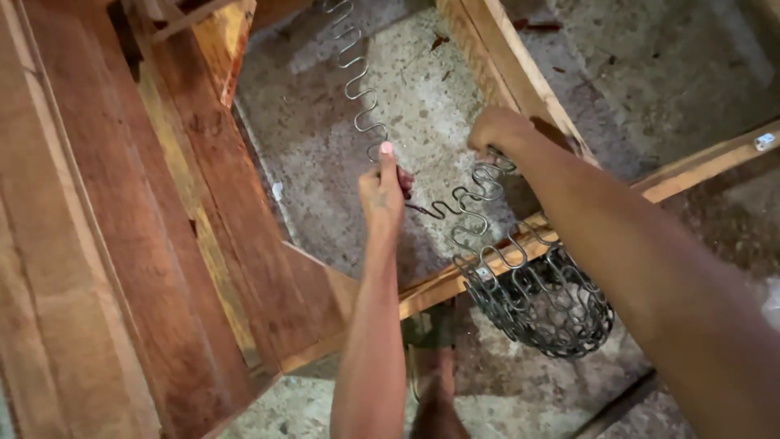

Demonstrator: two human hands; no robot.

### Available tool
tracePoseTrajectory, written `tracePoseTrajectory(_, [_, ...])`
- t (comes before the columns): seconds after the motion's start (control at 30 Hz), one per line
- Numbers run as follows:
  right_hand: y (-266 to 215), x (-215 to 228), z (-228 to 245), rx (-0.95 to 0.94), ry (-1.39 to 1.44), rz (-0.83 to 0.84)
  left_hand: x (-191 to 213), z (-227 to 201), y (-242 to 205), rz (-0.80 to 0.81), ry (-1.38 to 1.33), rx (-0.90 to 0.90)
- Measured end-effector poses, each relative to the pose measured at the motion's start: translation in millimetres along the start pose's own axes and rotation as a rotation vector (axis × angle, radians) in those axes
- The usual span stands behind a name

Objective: The person attaches zigzag metal springs to a wooden sofa frame on the workshop floor. They hold each serpentine spring against the wooden rail, hammer staples or clips to fix the spring ends, and link the springs together with wire hooks, working along the frame section by section.

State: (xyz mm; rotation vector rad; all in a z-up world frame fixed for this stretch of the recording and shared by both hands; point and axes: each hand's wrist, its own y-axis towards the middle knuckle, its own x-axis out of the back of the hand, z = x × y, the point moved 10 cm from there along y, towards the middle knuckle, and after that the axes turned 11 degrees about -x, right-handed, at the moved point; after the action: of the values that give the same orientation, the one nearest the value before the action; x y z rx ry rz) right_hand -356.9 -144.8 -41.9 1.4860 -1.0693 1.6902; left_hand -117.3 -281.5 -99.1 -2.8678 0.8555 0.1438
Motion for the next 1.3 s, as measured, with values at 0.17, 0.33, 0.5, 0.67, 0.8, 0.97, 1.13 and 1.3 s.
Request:
tracePoseTrajectory(0.17, [-12,54,25,-0.018,0.046,-0.129,0,-12,-3,-0.015,0.142,-0.04])
tracePoseTrajectory(0.33, [-178,136,76,0.229,-0.027,-0.066,-6,-1,-5,-0.01,-0.017,-0.04])
tracePoseTrajectory(0.5, [-263,123,81,0.23,-0.045,-0.037,-6,4,-3,0.016,0.008,-0.053])
tracePoseTrajectory(0.67, [-292,99,74,0.374,-0.135,-0.299,-5,9,3,0.018,-0.084,-0.01])
tracePoseTrajectory(0.8, [-295,103,71,0.382,-0.161,-0.171,-5,-1,2,0.031,-0.04,-0.034])
tracePoseTrajectory(0.97, [-278,86,86,0.337,-0.389,-0.135,-7,14,5,0.011,-0.022,-0.014])
tracePoseTrajectory(1.13, [-266,68,79,0.31,-0.395,-0.063,-11,9,9,0.031,-0.14,-0.082])
tracePoseTrajectory(1.3, [-289,97,58,0.302,-0.221,-0.034,-6,13,15,0.031,-0.215,-0.069])
